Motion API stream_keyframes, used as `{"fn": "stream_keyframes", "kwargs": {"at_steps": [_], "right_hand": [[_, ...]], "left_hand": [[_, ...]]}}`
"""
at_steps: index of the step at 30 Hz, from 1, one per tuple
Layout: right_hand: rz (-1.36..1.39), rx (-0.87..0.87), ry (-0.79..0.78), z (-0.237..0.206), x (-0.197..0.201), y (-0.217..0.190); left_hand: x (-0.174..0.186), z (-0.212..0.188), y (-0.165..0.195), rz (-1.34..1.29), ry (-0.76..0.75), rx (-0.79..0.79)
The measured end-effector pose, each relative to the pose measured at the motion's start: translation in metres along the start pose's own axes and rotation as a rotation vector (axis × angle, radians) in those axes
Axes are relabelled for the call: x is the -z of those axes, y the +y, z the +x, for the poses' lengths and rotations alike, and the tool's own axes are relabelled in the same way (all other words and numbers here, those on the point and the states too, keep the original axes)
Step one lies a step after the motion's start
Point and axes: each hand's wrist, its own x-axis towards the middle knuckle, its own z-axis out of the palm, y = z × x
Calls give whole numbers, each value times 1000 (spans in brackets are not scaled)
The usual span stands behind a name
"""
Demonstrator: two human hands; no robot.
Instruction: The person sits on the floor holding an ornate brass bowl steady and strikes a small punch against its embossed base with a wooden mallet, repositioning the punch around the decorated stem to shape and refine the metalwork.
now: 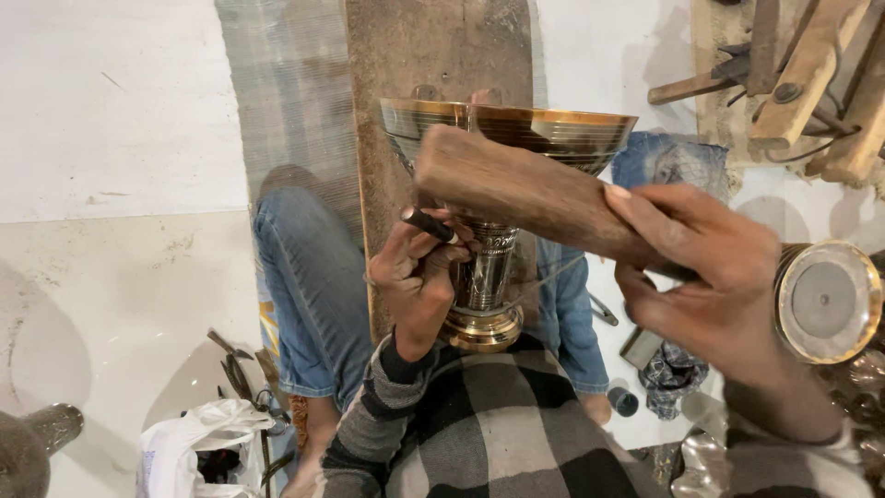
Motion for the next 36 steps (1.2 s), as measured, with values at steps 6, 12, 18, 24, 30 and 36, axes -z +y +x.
{"fn": "stream_keyframes", "kwargs": {"at_steps": [6, 12, 18, 24, 30, 36], "right_hand": [[-392, 227, -334, 79, 44, -28], [-865, 284, -687, 121, 50, -54], [-918, 143, -830, 130, 44, -66], [-986, 86, -889, 132, 41, -70], [-756, 40, -741, 131, 43, -73], [-690, 75, -674, 122, 47, -66]], "left_hand": [[0, 0, 1, -76, 0, -9], [2, -3, 1, 4, 1, -22], [0, -2, 3, 31, 23, -76], [2, -2, 10, 65, 8, -59], [1, 0, 12, 78, 11, -96], [-1, -1, 11, 76, -2, -105]]}}
